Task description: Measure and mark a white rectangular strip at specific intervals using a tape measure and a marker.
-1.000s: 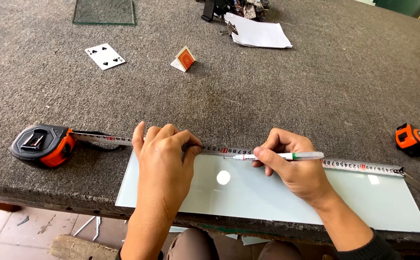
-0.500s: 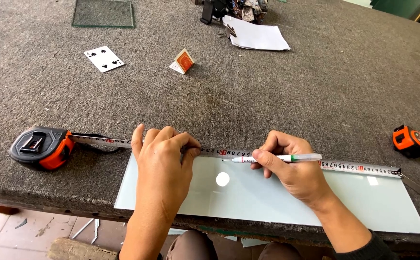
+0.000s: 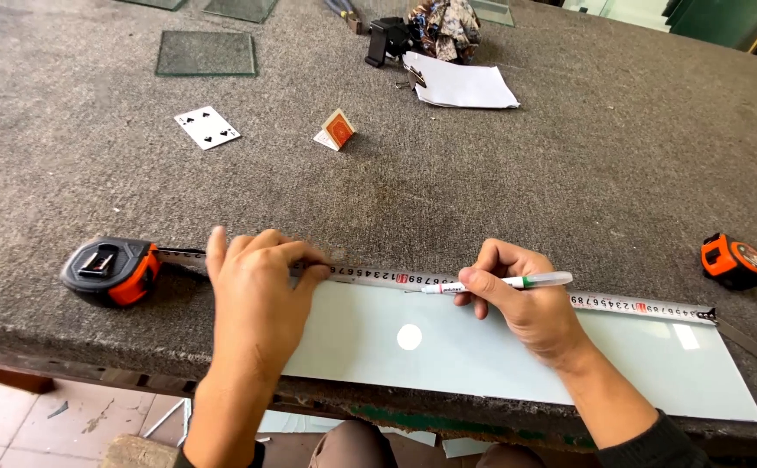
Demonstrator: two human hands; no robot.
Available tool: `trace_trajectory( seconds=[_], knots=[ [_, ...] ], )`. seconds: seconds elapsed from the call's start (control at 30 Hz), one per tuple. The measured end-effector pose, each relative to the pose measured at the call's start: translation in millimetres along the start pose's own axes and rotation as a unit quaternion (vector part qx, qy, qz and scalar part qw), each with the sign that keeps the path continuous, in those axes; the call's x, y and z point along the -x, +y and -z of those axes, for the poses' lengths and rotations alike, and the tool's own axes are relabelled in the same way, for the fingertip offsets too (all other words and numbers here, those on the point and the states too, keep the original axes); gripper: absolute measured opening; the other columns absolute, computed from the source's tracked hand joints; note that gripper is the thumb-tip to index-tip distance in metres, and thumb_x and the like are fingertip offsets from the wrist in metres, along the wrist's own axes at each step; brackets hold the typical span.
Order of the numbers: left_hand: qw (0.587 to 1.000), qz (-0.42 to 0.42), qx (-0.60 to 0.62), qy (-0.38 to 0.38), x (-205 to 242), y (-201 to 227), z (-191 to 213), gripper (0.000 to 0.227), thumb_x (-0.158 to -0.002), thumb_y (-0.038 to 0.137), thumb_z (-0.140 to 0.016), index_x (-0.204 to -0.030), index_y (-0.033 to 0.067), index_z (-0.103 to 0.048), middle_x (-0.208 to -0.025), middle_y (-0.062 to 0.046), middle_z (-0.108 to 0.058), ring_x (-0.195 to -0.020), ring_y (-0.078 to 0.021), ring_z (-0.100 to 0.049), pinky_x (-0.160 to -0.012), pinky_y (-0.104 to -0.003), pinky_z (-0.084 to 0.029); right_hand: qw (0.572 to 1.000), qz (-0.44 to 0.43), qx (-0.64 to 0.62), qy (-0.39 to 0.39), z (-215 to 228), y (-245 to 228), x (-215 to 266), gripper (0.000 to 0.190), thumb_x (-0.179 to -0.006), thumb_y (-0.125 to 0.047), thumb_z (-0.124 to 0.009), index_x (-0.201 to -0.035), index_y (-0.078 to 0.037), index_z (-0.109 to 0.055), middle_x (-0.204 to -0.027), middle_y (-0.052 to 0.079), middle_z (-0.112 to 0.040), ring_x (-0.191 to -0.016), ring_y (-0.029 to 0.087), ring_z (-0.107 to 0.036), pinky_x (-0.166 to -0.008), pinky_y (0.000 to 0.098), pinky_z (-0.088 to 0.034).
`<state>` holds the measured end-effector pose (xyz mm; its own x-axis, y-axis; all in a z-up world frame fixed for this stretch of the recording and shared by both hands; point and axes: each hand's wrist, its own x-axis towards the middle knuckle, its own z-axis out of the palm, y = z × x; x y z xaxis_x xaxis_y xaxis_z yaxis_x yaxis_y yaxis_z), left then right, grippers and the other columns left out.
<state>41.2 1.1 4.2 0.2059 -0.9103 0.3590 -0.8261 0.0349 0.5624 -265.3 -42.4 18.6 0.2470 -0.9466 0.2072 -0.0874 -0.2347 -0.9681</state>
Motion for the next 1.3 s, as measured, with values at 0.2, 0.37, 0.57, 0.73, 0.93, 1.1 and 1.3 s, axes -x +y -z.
trace_trajectory(
  seconds=[0.2, 0.37, 0.57, 0.73, 0.93, 1.1, 1.3],
  knots=[
    [0.998, 0.015, -0.052, 0.033, -5, -51, 26, 0.009, -0.083, 0.04, -0.089, -0.089, 0.0351, -0.083, -0.087, 0.005, -0.075, -0.105, -0.0217, -0.069, -0.132, -0.047, -0.028, 1.0, -0.017, -0.001, 0.001, -6, -5, -2, 0.033, -0.097, -0.017, -0.083, -0.074, 0.001, -0.066, -0.062, 0.021, -0.073, -0.065, 0.023, -0.075, -0.058, 0.0293, -0.056],
    [0.996, -0.027, -0.024, 0.077, 2, -60, 19, 0.008, -0.087, 0.036, -0.086, -0.092, 0.034, -0.08, -0.086, 0.009, -0.074, -0.105, -0.0146, -0.068, -0.127, -0.039, -0.03, 1.0, -0.029, -0.002, -0.006, -34, -11, -9, 0.034, -0.096, -0.016, -0.084, -0.074, 0.001, -0.066, -0.062, 0.022, -0.073, -0.065, 0.024, -0.075, -0.061, 0.0315, -0.058],
    [0.996, -0.036, -0.005, 0.085, 5, -59, 21, 0.005, -0.091, 0.035, -0.084, -0.093, 0.0317, -0.081, -0.085, 0.007, -0.075, -0.104, -0.0163, -0.068, -0.125, -0.04, -0.033, 1.0, 0.001, -0.002, -0.022, -80, -16, -23, 0.03, -0.095, -0.015, -0.085, -0.077, 0.002, -0.069, -0.064, 0.022, -0.075, -0.062, 0.023, -0.077, -0.06, 0.0303, -0.06],
    [0.995, -0.04, 0.012, 0.09, 5, -56, 21, 0.004, -0.09, 0.032, -0.083, -0.092, 0.0287, -0.082, -0.087, 0.004, -0.076, -0.106, -0.0184, -0.068, -0.124, -0.04, -0.033, 0.999, 0.011, 0.022, -0.042, -102, -12, -32, 0.027, -0.096, -0.013, -0.085, -0.079, 0.002, -0.07, -0.062, 0.021, -0.075, -0.062, 0.023, -0.078, -0.062, 0.0313, -0.063],
    [0.993, -0.049, 0.016, 0.102, 6, -56, 20, 0.004, -0.091, 0.03, -0.084, -0.093, 0.0271, -0.081, -0.087, 0.004, -0.076, -0.105, -0.0187, -0.068, -0.123, -0.041, -0.034, 0.998, 0.029, 0.047, -0.027, -104, -11, -29, 0.026, -0.095, -0.012, -0.085, -0.077, 0.002, -0.072, -0.058, 0.02, -0.073, -0.062, 0.022, -0.078, -0.063, 0.0308, -0.062],
    [0.994, -0.046, 0.02, 0.102, 6, -56, 18, 0.005, -0.091, 0.031, -0.084, -0.092, 0.0264, -0.081, -0.085, 0.003, -0.075, -0.104, -0.0193, -0.068, -0.123, -0.041, -0.034, 0.998, 0.034, 0.054, -0.027, -104, -11, -29, 0.027, -0.095, -0.011, -0.086, -0.077, 0.003, -0.072, -0.058, 0.02, -0.072, -0.061, 0.022, -0.078, -0.063, 0.0312, -0.063],
    [0.993, -0.05, 0.022, 0.107, 7, -55, 19, 0.006, -0.091, 0.03, -0.085, -0.091, 0.0258, -0.082, -0.084, 0.002, -0.075, -0.103, -0.0206, -0.067, -0.123, -0.043, -0.034, 0.998, 0.04, 0.05, -0.026, -104, -10, -27, 0.026, -0.095, -0.009, -0.085, -0.078, 0.003, -0.071, -0.062, 0.021, -0.076, -0.059, 0.02, -0.076, -0.059, 0.0286, -0.06]
  ],
)
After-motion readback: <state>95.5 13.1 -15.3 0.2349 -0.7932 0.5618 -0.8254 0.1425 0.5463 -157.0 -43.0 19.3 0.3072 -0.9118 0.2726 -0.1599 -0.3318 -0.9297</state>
